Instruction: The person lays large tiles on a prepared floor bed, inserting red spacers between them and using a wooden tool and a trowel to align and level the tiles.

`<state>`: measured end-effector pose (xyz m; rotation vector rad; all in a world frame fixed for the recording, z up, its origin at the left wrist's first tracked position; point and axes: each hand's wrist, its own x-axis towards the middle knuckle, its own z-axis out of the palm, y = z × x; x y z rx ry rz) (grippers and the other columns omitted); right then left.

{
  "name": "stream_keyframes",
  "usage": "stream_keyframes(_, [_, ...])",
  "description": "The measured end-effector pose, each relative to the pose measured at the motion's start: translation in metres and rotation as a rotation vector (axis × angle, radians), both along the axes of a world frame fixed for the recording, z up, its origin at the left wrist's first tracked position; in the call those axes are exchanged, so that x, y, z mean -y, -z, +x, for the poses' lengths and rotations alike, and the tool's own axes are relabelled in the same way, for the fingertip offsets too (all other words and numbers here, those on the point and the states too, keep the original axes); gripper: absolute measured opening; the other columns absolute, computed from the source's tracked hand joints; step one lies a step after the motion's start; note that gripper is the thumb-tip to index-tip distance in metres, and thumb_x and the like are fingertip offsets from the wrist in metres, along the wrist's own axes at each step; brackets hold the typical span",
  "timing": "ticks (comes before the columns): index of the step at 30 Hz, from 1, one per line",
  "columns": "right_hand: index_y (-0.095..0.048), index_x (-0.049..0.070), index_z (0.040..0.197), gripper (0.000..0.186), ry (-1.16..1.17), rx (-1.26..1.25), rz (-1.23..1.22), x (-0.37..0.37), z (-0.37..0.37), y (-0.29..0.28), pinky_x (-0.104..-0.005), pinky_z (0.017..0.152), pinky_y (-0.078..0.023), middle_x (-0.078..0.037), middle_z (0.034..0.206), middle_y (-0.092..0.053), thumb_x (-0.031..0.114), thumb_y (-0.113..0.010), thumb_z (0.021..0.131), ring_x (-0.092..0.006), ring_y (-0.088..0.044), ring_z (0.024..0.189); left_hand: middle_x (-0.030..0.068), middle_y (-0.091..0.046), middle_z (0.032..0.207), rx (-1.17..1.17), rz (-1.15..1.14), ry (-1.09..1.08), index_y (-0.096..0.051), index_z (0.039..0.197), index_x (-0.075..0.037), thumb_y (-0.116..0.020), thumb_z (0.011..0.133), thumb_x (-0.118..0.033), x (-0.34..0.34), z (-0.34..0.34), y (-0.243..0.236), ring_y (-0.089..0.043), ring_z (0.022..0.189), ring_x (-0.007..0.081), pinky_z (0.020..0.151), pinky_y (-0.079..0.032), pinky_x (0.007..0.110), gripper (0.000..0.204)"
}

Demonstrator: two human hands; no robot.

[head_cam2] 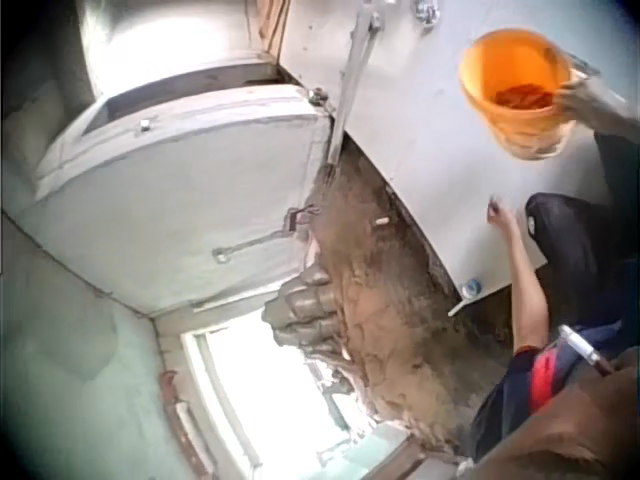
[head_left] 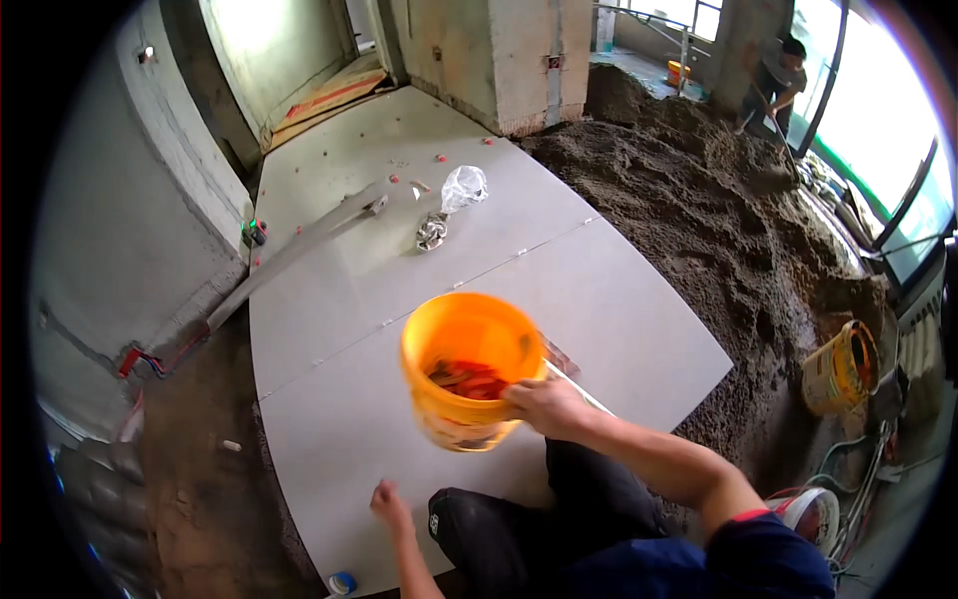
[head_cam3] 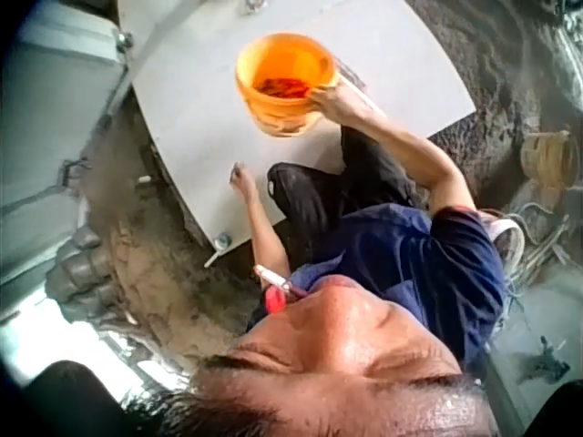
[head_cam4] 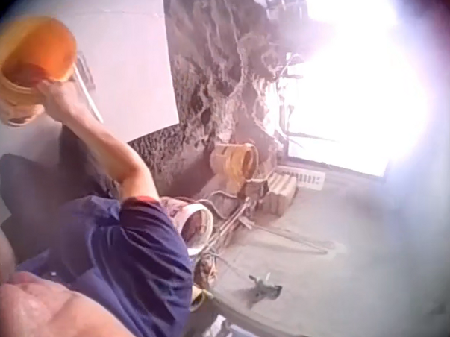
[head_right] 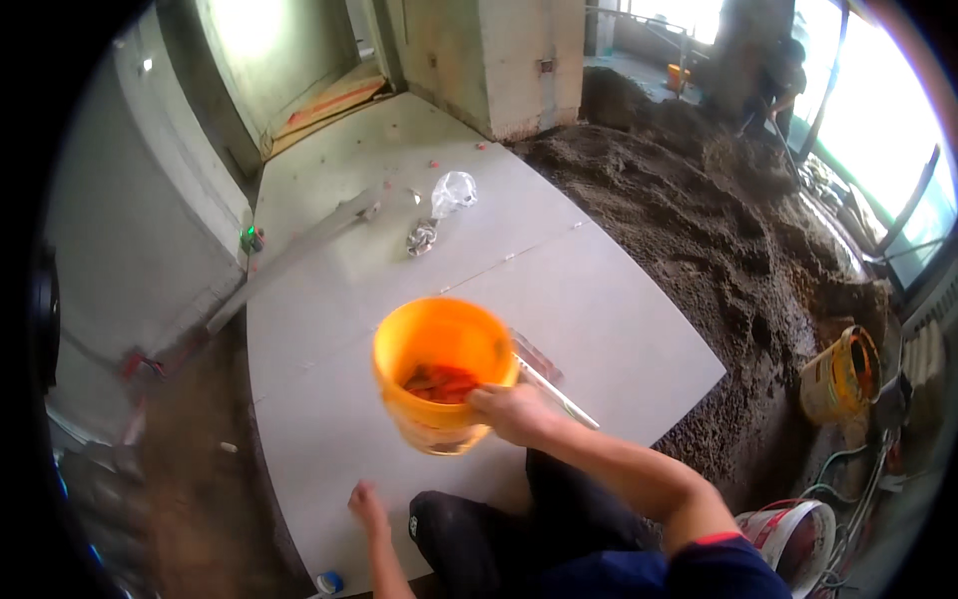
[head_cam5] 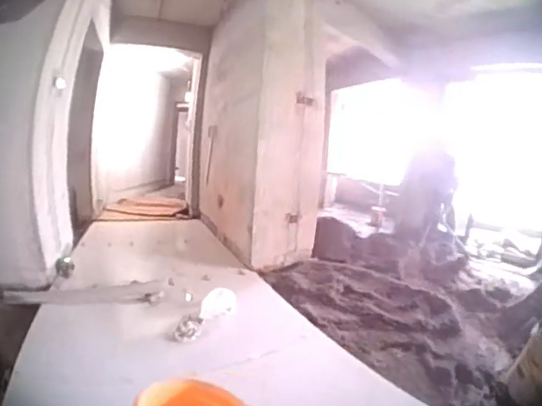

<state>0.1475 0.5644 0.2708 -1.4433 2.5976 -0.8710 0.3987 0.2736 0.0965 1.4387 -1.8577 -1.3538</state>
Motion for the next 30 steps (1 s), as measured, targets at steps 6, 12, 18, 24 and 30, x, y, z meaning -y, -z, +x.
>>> stream_keyframes(6, [-0.062, 0.010, 0.103, 0.015, -0.033, 0.407, -0.183, 0.087, 0.038, 0.113, -0.0423, 0.075, -0.057, -0.011, 0.097, -0.064, 0.019, -0.055, 0.093, -0.0329, -0.067, 0.092, 0.0071, -0.062, 0.074, 0.027, -0.351, -0.105, -0.063, 0.083, 0.002, -0.053, 0.099, -0.038, 0.015, 0.162, 0.016, -0.055, 0.071, 0.0202, 0.067, -0.046, 0.037, 0.044])
stream_keyframes(12, [-0.065, 0.012, 0.118, 0.029, -0.074, 0.265, 0.149, 0.109, 0.095, 0.126, -0.0418, 0.088, -0.055, -0.013, 0.116, -0.061, 0.016, -0.058, 0.090, -0.0330, -0.067, 0.099, 0.0237, -0.071, 0.096, 0.164, -0.216, -0.229, -0.068, 0.119, 0.003, -0.064, 0.095, -0.035, -0.080, 0.233, -0.036, -0.064, 0.080, 0.0273, 0.075, -0.053, 0.041, 0.045])
stream_keyframes(18, [-0.057, 0.011, 0.124, 0.035, -0.106, 0.365, -0.162, 0.006, 0.139, 0.084, -0.0452, 0.084, -0.056, -0.014, 0.134, -0.054, 0.025, -0.060, 0.093, -0.0377, -0.064, 0.106, 0.0272, -0.067, 0.103, 0.356, -0.324, 0.056, -0.063, 0.119, 0.007, -0.069, 0.089, -0.029, -0.088, 0.219, -0.052, -0.065, 0.096, 0.0360, 0.087, -0.051, 0.046, 0.047])
stream_keyframes(24, [-0.072, 0.008, 0.091, 0.016, 0.496, 0.574, 0.075, -0.215, 0.150, 0.110, -0.0377, 0.074, -0.055, -0.013, 0.093, -0.069, 0.018, -0.059, 0.091, -0.0306, -0.068, 0.087, 0.0101, -0.068, 0.098, 0.081, -0.666, 0.328, -0.066, 0.108, 0.002, -0.063, 0.090, -0.011, -0.075, 0.077, -0.081, -0.064, 0.086, 0.0178, 0.079, -0.052, 0.033, 0.023])
stream_keyframes(30, [-0.068, 0.001, 0.098, 0.012, 0.948, 0.537, -0.389, -0.287, 0.177, 0.112, -0.0295, 0.070, -0.051, -0.009, 0.086, -0.066, 0.010, -0.062, 0.093, -0.0157, -0.064, 0.077, 0.0165, -0.069, 0.104, -0.093, -0.672, 0.331, -0.068, 0.107, 0.000, -0.065, 0.088, -0.012, -0.054, -0.020, -0.119, -0.066, 0.100, 0.0320, 0.089, -0.051, 0.040, 0.023])
